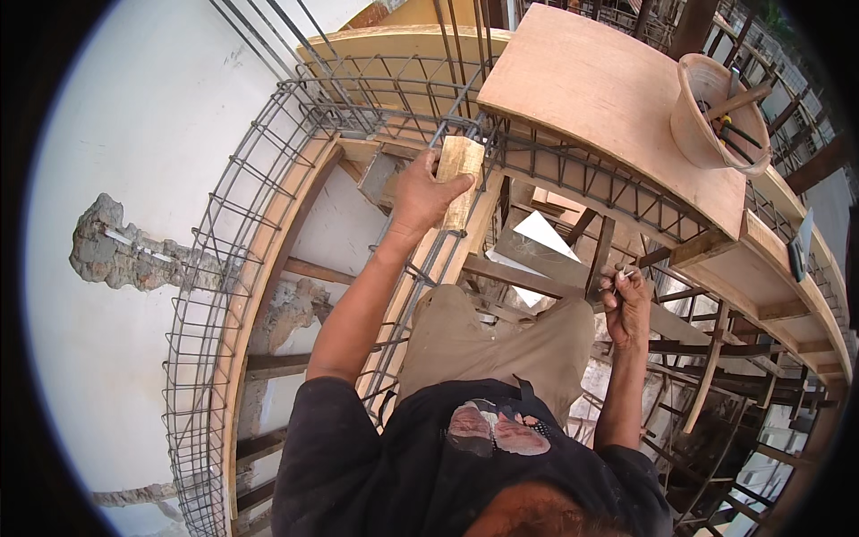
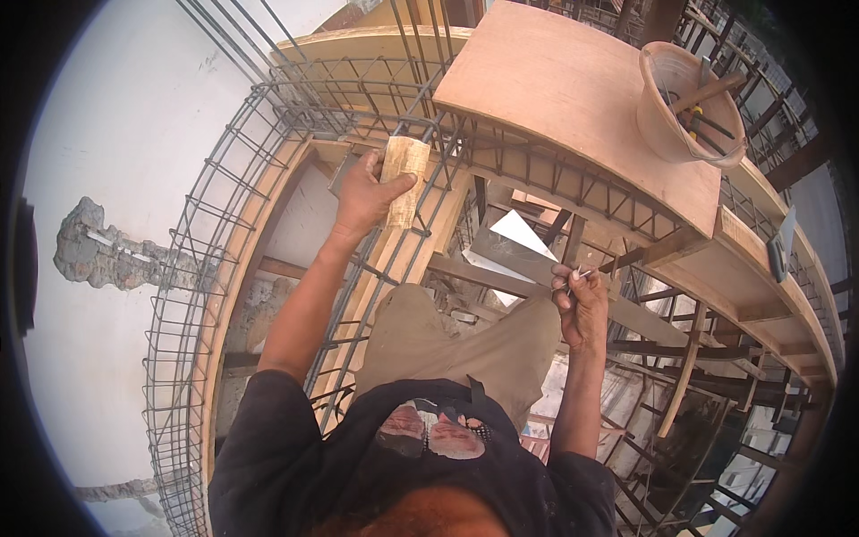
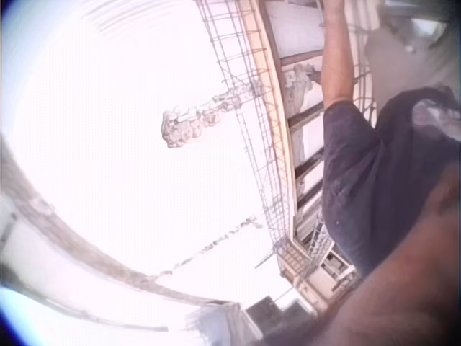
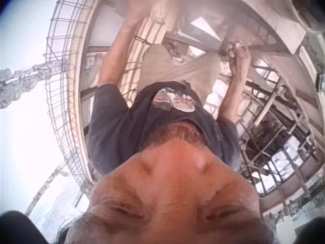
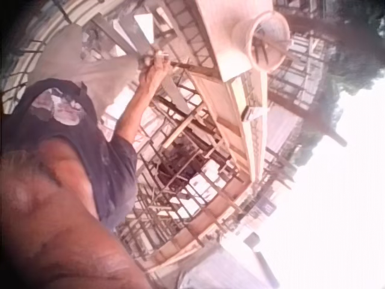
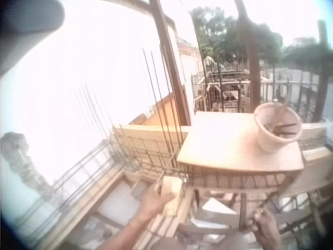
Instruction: The person constructs wooden formwork at a construction site. They position a wooden block against steel reinforcement bars, hammer a nail into the wood, use a hand saw to cut a wooden plank, and move a bucket containing various tools.
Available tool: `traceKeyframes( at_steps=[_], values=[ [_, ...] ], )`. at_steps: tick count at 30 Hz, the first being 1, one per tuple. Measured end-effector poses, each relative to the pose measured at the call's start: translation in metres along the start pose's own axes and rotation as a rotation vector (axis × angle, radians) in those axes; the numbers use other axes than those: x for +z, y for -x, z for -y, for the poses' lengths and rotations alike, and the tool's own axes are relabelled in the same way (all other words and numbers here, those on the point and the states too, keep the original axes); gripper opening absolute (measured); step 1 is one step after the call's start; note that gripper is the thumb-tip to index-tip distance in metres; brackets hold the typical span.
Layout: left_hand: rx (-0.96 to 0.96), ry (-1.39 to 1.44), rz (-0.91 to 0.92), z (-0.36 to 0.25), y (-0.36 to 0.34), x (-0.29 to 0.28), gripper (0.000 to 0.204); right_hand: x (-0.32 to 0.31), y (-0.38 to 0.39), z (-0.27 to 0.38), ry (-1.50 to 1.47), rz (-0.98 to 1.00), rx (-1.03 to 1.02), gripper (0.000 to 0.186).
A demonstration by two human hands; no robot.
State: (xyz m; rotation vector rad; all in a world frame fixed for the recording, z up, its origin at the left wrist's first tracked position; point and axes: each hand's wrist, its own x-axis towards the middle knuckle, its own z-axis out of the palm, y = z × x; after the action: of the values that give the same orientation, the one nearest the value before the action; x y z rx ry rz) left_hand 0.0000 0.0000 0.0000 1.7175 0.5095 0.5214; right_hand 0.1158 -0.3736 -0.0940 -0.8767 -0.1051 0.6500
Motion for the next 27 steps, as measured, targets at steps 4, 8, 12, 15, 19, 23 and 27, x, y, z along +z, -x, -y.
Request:
traceKeyframes(
  at_steps=[4,8,12,15,19,23,27],
  values=[
    [0.059,-0.349,-0.075,-0.007,0.021,-0.026,0.054,0.029,0.012,-0.061,-0.335,0.042,0.195,0.025],
    [-0.049,0.032,-0.072,0.012,0.044,-0.042,0.052,0.054,0.029,-0.090,-0.388,0.048,0.330,0.033],
    [-0.221,0.534,-0.095,0.025,0.062,-0.032,0.043,0.087,0.039,-0.091,-0.270,0.041,0.307,0.031],
    [-0.334,0.684,0.007,0.021,0.080,-0.020,0.038,0.097,0.043,-0.094,-0.192,0.033,0.322,0.023],
    [-0.427,1.062,0.057,0.048,0.087,-0.018,0.050,0.108,0.045,-0.101,-0.159,0.116,0.359,0.020],
    [-0.563,1.095,-0.034,0.070,0.092,-0.016,0.048,0.111,0.046,-0.107,-0.141,0.046,0.404,0.027],
    [-0.486,1.001,-0.202,0.069,0.098,-0.010,0.061,0.108,0.047,-0.113,-0.130,0.058,0.397,0.029]
  ],
)
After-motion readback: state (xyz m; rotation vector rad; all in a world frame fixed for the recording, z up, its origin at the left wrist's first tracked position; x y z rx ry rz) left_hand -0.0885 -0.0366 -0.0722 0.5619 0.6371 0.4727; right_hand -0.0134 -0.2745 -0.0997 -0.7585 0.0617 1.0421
